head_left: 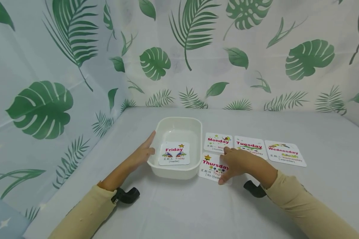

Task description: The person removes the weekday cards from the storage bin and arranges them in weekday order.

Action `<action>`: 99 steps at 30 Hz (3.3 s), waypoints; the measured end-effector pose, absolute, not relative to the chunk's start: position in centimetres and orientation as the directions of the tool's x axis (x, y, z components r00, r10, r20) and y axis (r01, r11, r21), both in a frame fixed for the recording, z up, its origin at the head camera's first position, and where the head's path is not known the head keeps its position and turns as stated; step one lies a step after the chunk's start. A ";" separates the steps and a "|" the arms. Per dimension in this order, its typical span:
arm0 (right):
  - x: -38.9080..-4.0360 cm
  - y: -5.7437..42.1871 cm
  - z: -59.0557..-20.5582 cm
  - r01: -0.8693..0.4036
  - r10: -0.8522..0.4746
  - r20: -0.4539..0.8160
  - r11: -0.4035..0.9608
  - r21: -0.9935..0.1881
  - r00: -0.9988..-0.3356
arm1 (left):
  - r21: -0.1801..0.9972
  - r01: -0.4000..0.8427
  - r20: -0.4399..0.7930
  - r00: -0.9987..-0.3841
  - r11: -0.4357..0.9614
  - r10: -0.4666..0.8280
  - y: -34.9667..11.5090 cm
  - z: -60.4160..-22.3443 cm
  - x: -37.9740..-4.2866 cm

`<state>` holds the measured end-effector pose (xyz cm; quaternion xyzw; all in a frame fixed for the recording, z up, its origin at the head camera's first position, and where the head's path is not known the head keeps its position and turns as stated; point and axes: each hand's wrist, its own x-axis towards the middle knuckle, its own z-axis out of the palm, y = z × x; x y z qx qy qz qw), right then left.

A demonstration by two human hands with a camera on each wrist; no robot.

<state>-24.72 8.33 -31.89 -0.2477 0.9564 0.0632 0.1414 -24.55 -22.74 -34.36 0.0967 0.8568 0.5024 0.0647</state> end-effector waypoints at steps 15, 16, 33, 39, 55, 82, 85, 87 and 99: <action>-25.2 9.2 -30.5 -0.487 -0.479 -0.160 0.874 0.009 -0.863 | 0.878 0.093 -0.023 -0.972 0.469 0.236 -22.5 -34.1 -24.6; -25.3 9.3 -30.2 -0.493 -0.489 -0.114 0.870 0.007 -0.865 | 0.878 0.082 -0.034 -0.972 0.472 0.231 -22.5 -34.0 -24.7; -29.9 -1.6 -28.3 -0.598 -0.592 -0.212 0.800 -0.045 -0.777 | 0.880 0.053 -0.032 -0.985 0.472 0.171 -22.5 -34.5 -24.8; -29.8 -3.8 -30.3 -0.610 -0.583 -0.353 0.791 -0.042 -0.732 | 0.876 0.065 -0.021 -0.985 0.477 0.174 -22.6 -34.6 -24.8; -30.2 -3.8 -31.7 -0.608 -0.585 -0.390 0.790 -0.077 -0.711 | 0.884 0.063 -0.014 -0.987 0.464 0.161 -22.4 -35.1 -24.6; -29.0 -3.1 -31.1 -0.655 -0.603 -0.269 0.731 0.190 -0.751 | 0.878 0.068 -0.008 -0.987 0.473 0.158 -22.3 -34.4 -24.6; -29.2 -3.0 -31.1 -0.661 -0.610 -0.269 0.728 0.179 -0.745 | 0.882 0.068 -0.009 -0.987 0.466 0.161 -22.2 -34.4 -24.6; -29.2 -2.9 -31.0 -0.665 -0.616 -0.268 0.727 0.167 -0.741 | 0.884 0.067 -0.008 -0.987 0.462 0.159 -22.1 -34.4 -24.5; -29.0 -2.2 -30.2 -0.676 -0.644 -0.235 0.731 0.092 -0.728 | 0.880 0.072 -0.009 -0.986 0.470 0.168 -22.2 -34.4 -24.4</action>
